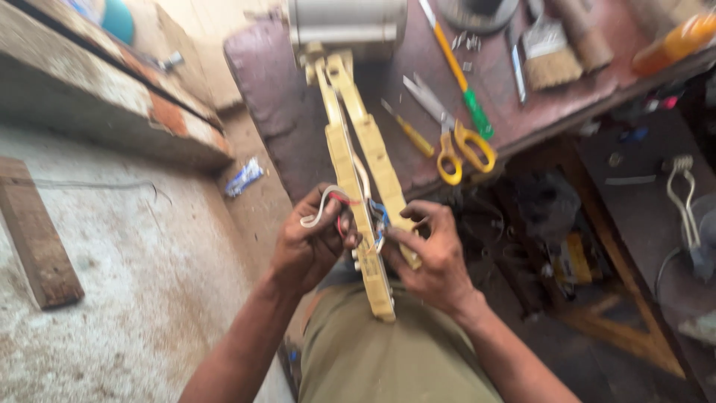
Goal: The person uses a screwdriver to loosen screws on a beige plastic electrical fixture and then uses scissors to cut several internal wires. They continue to trim and adjust the wires within the fixture housing.
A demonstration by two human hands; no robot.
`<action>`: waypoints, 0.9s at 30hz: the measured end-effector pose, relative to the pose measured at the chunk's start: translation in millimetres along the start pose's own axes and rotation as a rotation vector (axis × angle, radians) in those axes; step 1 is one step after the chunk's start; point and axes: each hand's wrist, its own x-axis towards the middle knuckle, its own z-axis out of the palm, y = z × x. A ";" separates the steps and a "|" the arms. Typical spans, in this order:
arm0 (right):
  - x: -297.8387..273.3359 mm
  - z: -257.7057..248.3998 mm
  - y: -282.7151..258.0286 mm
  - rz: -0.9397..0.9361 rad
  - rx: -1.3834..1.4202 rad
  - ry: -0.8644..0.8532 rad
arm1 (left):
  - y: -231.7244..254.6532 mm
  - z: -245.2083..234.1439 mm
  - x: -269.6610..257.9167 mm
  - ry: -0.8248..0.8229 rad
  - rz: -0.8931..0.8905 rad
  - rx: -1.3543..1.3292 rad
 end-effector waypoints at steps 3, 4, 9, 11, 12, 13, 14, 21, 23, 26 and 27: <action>5.4 -2.8 0.8 -0.014 0.064 -0.057 | 5.1 2.4 9.7 0.058 0.013 -0.014; 7.2 -4.0 1.3 0.001 0.103 -0.071 | 8.1 2.7 13.5 0.092 0.014 -0.025; 3.4 -11.9 5.4 0.033 0.273 -0.169 | 14.7 4.1 23.2 0.248 -0.054 0.154; -2.1 -5.5 12.6 0.088 0.239 -0.153 | 10.7 5.6 23.4 0.237 -0.065 0.196; -6.8 -1.4 17.3 0.114 0.221 -0.144 | 6.9 7.2 22.5 0.218 -0.061 0.216; -10.1 4.5 23.4 0.113 0.204 -0.105 | 4.7 9.0 22.6 0.197 -0.050 0.240; -14.9 10.8 28.9 0.112 0.187 -0.065 | 0.9 11.6 20.1 0.202 -0.061 0.279; -5.7 55.5 88.2 -0.089 0.160 0.086 | -6.3 26.8 26.0 0.073 -0.034 0.282; -2.1 55.9 101.0 -0.127 0.122 0.012 | -5.7 25.4 29.3 0.040 -0.045 0.272; 6.1 52.5 95.4 0.011 0.230 0.026 | -3.3 25.9 34.2 0.042 -0.035 0.359; 0.0 48.2 83.8 0.102 0.293 0.043 | -6.3 26.9 30.8 0.051 -0.007 0.389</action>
